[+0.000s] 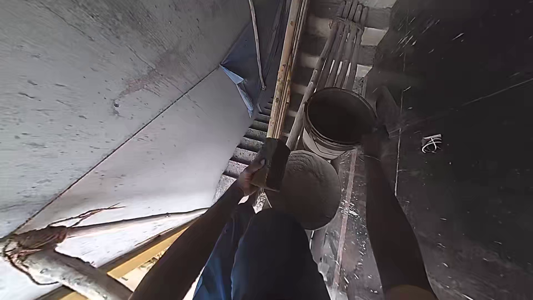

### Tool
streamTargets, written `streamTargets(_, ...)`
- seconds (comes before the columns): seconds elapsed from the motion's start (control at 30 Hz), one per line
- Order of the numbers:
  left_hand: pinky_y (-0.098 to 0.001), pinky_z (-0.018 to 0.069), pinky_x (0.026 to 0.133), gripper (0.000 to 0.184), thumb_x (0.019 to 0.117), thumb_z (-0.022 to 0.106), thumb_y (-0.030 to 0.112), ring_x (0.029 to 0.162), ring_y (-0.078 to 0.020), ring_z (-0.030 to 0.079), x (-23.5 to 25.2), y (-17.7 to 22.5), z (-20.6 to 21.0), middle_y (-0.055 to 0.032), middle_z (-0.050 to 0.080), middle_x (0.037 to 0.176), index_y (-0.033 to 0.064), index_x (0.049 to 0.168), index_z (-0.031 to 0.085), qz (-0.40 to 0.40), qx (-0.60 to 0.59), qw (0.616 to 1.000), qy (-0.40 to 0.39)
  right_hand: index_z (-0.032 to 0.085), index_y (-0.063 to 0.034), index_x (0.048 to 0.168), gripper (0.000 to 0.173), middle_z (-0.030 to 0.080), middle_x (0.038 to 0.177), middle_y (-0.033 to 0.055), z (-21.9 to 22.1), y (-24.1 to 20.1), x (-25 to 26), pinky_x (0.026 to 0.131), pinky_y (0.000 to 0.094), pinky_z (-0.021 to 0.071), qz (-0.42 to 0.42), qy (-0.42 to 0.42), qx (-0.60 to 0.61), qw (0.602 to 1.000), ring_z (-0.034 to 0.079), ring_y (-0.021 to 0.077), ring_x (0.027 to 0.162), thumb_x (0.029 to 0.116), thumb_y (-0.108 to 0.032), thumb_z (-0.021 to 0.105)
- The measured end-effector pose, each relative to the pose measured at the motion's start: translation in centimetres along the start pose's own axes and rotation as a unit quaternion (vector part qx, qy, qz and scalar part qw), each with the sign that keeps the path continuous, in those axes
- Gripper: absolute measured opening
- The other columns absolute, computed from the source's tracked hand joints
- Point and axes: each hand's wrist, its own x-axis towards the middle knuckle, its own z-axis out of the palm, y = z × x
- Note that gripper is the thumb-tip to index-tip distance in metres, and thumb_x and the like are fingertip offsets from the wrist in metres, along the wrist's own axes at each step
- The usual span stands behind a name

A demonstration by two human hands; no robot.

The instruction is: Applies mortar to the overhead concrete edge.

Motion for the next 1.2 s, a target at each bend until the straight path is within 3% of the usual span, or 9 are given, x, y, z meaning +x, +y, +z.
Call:
streamTargets(0.07, -0.0399, 0.0597, 0.093, 0.081, 0.0865, 0.072, 0.028, 0.107, -0.0210, 0.070, 1.9, -2.2, 1.2, -0.0107, 0.068, 0.125, 0.0139, 0.155, 0.030, -0.006, 0.139, 0.990, -0.023, 0.056, -0.0026, 0.135, 0.052, 0.065, 0.120, 0.0315, 0.2, 0.2, -0.1, 0.088, 0.0719, 0.0481, 0.007, 0.008, 0.008, 1.000, 0.063, 0.0512, 0.111, 0.0889, -0.020, 0.071)
streamTargets(0.13, -0.0388, 0.0542, 0.105, 0.083, 0.0896, 0.072, 0.022, 0.124, -0.0206, 0.063, 3.8, -4.3, 1.9, -0.0128, 0.058, 0.143, 0.0111, 0.160, 0.028, -0.004, 0.330, 0.943, -0.053, 0.056, -0.0039, 0.136, 0.047, 0.066, 0.121, 0.0296, -0.1, -0.2, -0.3, 0.088, 0.0702, 0.0491, 0.014, 0.007, 0.018, 1.000, 0.064, 0.0491, 0.112, 0.0958, -0.026, 0.064)
streamTargets(0.2, -0.0491, 0.0412, 0.114, 0.083, 0.0883, 0.072, 0.040, 0.137, -0.0295, 0.048, 5.5, -6.3, 2.2, -0.0189, 0.047, 0.151, 0.0257, 0.160, 0.035, -0.014, 0.573, 0.816, -0.072, 0.057, -0.0068, 0.138, 0.046, 0.066, 0.125, 0.0266, -0.7, -1.0, -0.2, 0.093, 0.0663, 0.0491, 0.038, -0.008, 0.009, 0.999, 0.063, 0.0450, 0.117, 0.0975, -0.028, 0.062)
streamTargets(0.27, -0.0617, 0.0413, 0.107, 0.077, 0.0901, 0.067, 0.049, 0.132, -0.0416, 0.047, 6.5, -7.9, 3.3, -0.0252, 0.045, 0.147, 0.0457, 0.158, 0.032, -0.029, 0.702, 0.704, -0.098, 0.059, -0.0086, 0.136, 0.045, 0.067, 0.124, 0.0247, -0.6, -1.0, 0.1, 0.092, 0.0656, 0.0500, 0.039, -0.012, 0.005, 0.999, 0.064, 0.0433, 0.116, 0.0965, -0.029, 0.062)
streamTargets(0.37, -0.0672, 0.0415, 0.104, 0.070, 0.0948, 0.062, 0.049, 0.135, -0.0470, 0.043, 6.9, -9.8, 5.7, -0.0262, 0.040, 0.150, 0.0581, 0.154, 0.027, -0.048, 0.799, 0.588, -0.115, 0.059, -0.0115, 0.136, 0.045, 0.068, 0.122, 0.0224, -0.9, -0.9, 0.0, 0.087, 0.0659, 0.0516, 0.052, -0.020, -0.003, 0.998, 0.065, 0.0423, 0.115, 0.0946, -0.029, 0.064)
streamTargets(0.47, -0.0681, 0.0378, 0.105, 0.065, 0.0969, 0.058, 0.046, 0.135, -0.0484, 0.041, 7.1, -11.5, 7.2, -0.0265, 0.041, 0.150, 0.0597, 0.153, 0.027, -0.028, 0.845, 0.520, -0.121, 0.059, -0.0155, 0.136, 0.046, 0.067, 0.124, 0.0207, -1.0, -1.1, 0.0, 0.084, 0.0647, 0.0527, 0.063, -0.025, -0.007, 0.998, 0.065, 0.0411, 0.115, 0.0927, -0.029, 0.065)
streamTargets(0.8, -0.0700, 0.0409, 0.100, 0.063, 0.0979, 0.054, 0.047, 0.132, -0.0493, 0.045, 9.7, -17.0, 8.6, -0.0262, 0.042, 0.150, 0.0604, 0.153, 0.027, 0.038, 0.874, 0.446, -0.191, 0.061, -0.0148, 0.132, 0.046, 0.067, 0.123, 0.0193, -1.6, -1.1, -0.1, 0.081, 0.0641, 0.0547, 0.069, -0.039, 0.017, 0.997, 0.064, 0.0415, 0.116, 0.0885, -0.027, 0.071)
streamTargets(1.0, -0.0713, 0.0285, 0.113, 0.065, 0.0986, 0.057, 0.041, 0.152, -0.0494, 0.018, 9.7, -16.6, 6.1, -0.0200, 0.014, 0.169, 0.0605, 0.153, 0.026, -0.010, 0.880, 0.414, -0.234, 0.061, -0.0151, 0.132, 0.045, 0.067, 0.124, 0.0185, -1.1, -1.0, -0.1, 0.082, 0.0632, 0.0547, 0.071, -0.038, 0.024, 0.997, 0.064, 0.0408, 0.117, 0.0894, -0.026, 0.070)
streamTargets(1.2, -0.0728, 0.0277, 0.113, 0.068, 0.0957, 0.060, 0.050, 0.153, -0.0492, 0.016, 9.5, -15.8, 5.2, -0.0214, 0.017, 0.168, 0.0582, 0.154, 0.027, 0.015, 0.869, 0.435, -0.233, 0.062, -0.0147, 0.136, 0.045, 0.068, 0.125, 0.0178, -1.5, -1.3, 0.0, 0.092, 0.0615, 0.0530, 0.065, -0.032, 0.024, 0.997, 0.064, 0.0373, 0.119, 0.0970, -0.037, 0.062)
